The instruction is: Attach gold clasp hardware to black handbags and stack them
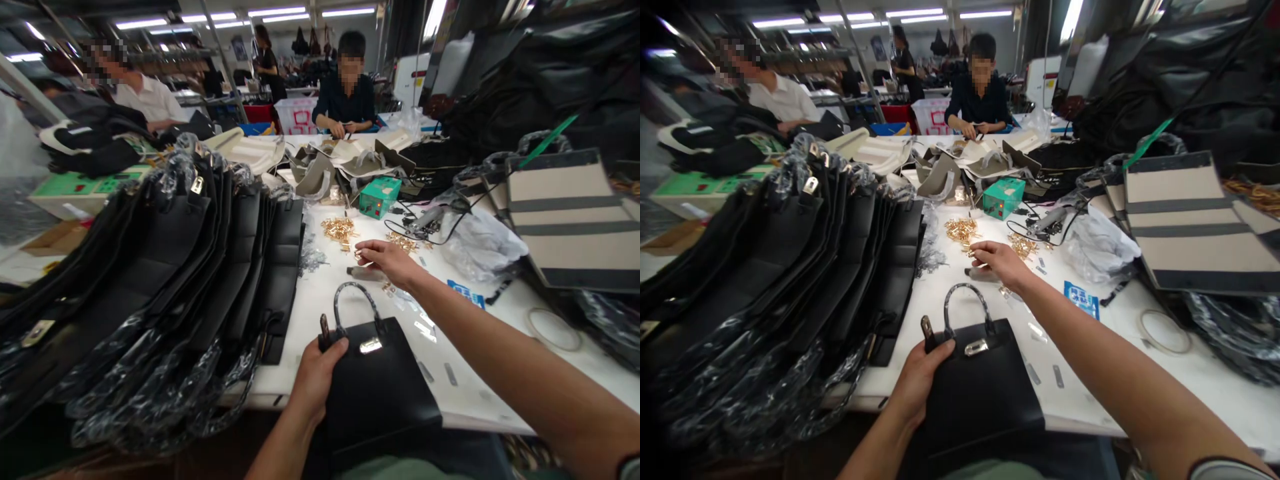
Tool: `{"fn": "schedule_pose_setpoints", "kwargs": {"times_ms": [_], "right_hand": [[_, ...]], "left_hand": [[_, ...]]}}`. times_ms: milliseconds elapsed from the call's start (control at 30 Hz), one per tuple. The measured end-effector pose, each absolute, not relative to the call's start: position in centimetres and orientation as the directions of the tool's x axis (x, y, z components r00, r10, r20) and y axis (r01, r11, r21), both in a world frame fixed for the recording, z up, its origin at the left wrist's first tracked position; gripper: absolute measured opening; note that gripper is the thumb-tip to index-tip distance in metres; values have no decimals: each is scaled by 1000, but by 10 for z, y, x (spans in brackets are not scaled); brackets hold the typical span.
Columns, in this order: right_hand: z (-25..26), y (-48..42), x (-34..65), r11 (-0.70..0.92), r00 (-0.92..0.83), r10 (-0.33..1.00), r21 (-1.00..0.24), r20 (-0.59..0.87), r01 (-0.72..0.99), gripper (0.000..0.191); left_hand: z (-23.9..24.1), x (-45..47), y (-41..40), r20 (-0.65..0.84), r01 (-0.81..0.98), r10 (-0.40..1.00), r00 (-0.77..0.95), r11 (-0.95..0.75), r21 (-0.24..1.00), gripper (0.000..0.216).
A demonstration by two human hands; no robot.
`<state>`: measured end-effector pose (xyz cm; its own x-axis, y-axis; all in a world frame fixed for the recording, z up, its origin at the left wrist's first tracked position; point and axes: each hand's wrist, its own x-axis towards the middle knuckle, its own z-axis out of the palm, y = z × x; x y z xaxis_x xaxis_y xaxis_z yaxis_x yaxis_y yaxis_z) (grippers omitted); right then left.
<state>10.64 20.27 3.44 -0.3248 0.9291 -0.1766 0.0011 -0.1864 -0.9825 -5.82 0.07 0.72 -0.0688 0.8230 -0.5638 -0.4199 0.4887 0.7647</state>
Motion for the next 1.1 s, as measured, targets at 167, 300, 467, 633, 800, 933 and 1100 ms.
{"fn": "schedule_pose_setpoints", "kwargs": {"times_ms": [167, 300, 467, 633, 800, 933, 1100], "right_hand": [[48, 123, 120, -47, -462, 885, -998, -64, 48, 18], [35, 76, 121, 121, -502, 865, -975, 11, 188, 14], [35, 47, 136, 354, -579, 806, -886, 126, 300, 25], [42, 39, 167, 353, -503, 850, -877, 156, 325, 15], [29, 36, 179, 218, -421, 904, -929, 77, 299, 16], [18, 30, 169, 175, -408, 912, -933, 35, 313, 19], [12, 28, 158, 252, -407, 908, -907, 101, 337, 17]], "left_hand": [[1, -58, 0, -548, -438, 835, -47, 476, 763, 40], [2, -55, -3, -498, -437, 864, -68, 424, 794, 40], [1, -51, -6, -484, -402, 869, -102, 409, 819, 41], [-4, -51, -8, -475, -386, 876, -90, 408, 827, 41], [-5, -53, -7, -498, -419, 867, -23, 444, 792, 40], [-3, -54, -5, -524, -414, 851, -24, 469, 780, 37], [-2, -55, -5, -502, -408, 865, -7, 456, 791, 36]]}}
